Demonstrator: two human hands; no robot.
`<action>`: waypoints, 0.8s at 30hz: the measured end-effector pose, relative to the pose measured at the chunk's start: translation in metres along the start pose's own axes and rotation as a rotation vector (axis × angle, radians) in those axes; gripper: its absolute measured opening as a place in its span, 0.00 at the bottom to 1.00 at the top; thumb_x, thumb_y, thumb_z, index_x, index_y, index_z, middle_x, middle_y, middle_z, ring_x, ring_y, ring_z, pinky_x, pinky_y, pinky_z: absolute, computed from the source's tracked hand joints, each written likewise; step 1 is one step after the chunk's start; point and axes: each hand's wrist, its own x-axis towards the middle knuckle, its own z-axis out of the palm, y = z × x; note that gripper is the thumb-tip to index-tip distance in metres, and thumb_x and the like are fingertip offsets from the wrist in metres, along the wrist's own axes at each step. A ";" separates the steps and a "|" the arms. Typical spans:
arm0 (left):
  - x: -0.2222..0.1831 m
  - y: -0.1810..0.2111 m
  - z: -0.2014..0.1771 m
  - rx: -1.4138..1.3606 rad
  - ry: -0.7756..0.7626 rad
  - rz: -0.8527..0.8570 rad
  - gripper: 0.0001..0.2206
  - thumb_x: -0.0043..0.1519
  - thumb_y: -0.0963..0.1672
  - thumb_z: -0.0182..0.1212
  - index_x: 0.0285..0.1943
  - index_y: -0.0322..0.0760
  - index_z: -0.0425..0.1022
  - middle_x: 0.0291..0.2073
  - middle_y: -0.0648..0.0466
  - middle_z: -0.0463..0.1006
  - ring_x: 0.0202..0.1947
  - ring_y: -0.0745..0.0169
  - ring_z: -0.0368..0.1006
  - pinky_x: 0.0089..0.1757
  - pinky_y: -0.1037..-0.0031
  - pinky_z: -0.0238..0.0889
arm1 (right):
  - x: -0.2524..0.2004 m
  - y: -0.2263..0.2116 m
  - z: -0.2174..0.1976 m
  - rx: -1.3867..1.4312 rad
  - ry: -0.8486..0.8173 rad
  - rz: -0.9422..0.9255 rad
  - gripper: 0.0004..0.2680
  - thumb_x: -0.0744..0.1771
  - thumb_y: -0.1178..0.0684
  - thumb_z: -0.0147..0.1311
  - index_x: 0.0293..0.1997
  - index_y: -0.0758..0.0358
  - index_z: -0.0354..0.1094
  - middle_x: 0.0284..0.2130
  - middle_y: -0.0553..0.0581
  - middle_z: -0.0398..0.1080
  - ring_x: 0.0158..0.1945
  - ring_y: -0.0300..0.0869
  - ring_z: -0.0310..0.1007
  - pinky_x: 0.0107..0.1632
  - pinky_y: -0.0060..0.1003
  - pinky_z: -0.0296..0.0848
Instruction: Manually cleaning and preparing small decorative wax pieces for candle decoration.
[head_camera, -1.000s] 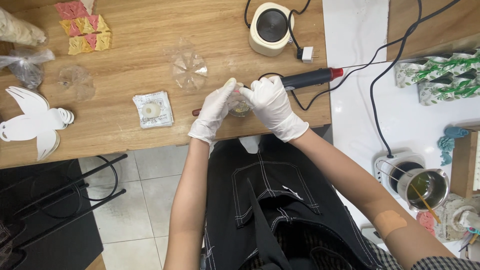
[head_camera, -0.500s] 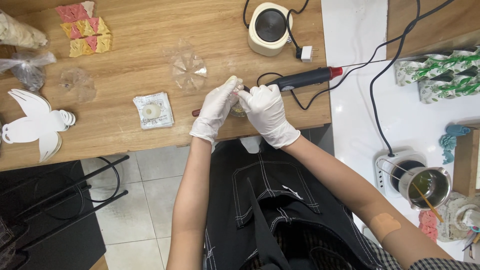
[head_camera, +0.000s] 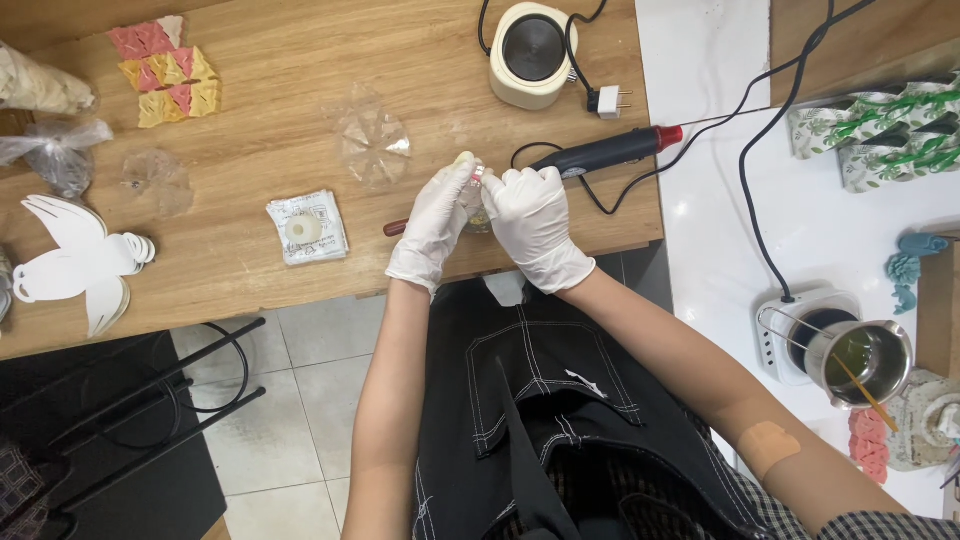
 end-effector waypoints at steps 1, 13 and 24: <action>0.001 -0.001 -0.001 -0.003 -0.008 0.008 0.13 0.66 0.48 0.64 0.50 0.34 0.74 0.42 0.54 0.79 0.47 0.65 0.77 0.49 0.69 0.71 | -0.001 0.000 0.002 0.021 -0.022 -0.002 0.04 0.69 0.53 0.57 0.40 0.60 0.75 0.22 0.53 0.64 0.29 0.46 0.66 0.38 0.42 0.62; -0.004 0.001 -0.001 0.024 -0.056 0.015 0.14 0.65 0.49 0.64 0.51 0.37 0.73 0.45 0.53 0.79 0.51 0.63 0.75 0.51 0.65 0.70 | 0.001 0.003 -0.002 0.049 -0.021 -0.014 0.04 0.68 0.55 0.56 0.40 0.62 0.75 0.22 0.53 0.65 0.29 0.45 0.66 0.39 0.42 0.62; -0.001 0.009 -0.015 -0.037 -0.011 -0.025 0.22 0.64 0.51 0.63 0.62 0.35 0.72 0.53 0.54 0.76 0.55 0.64 0.72 0.52 0.71 0.66 | 0.003 0.011 -0.015 0.274 -0.004 0.075 0.03 0.67 0.52 0.60 0.42 0.53 0.78 0.23 0.51 0.66 0.31 0.46 0.68 0.41 0.43 0.62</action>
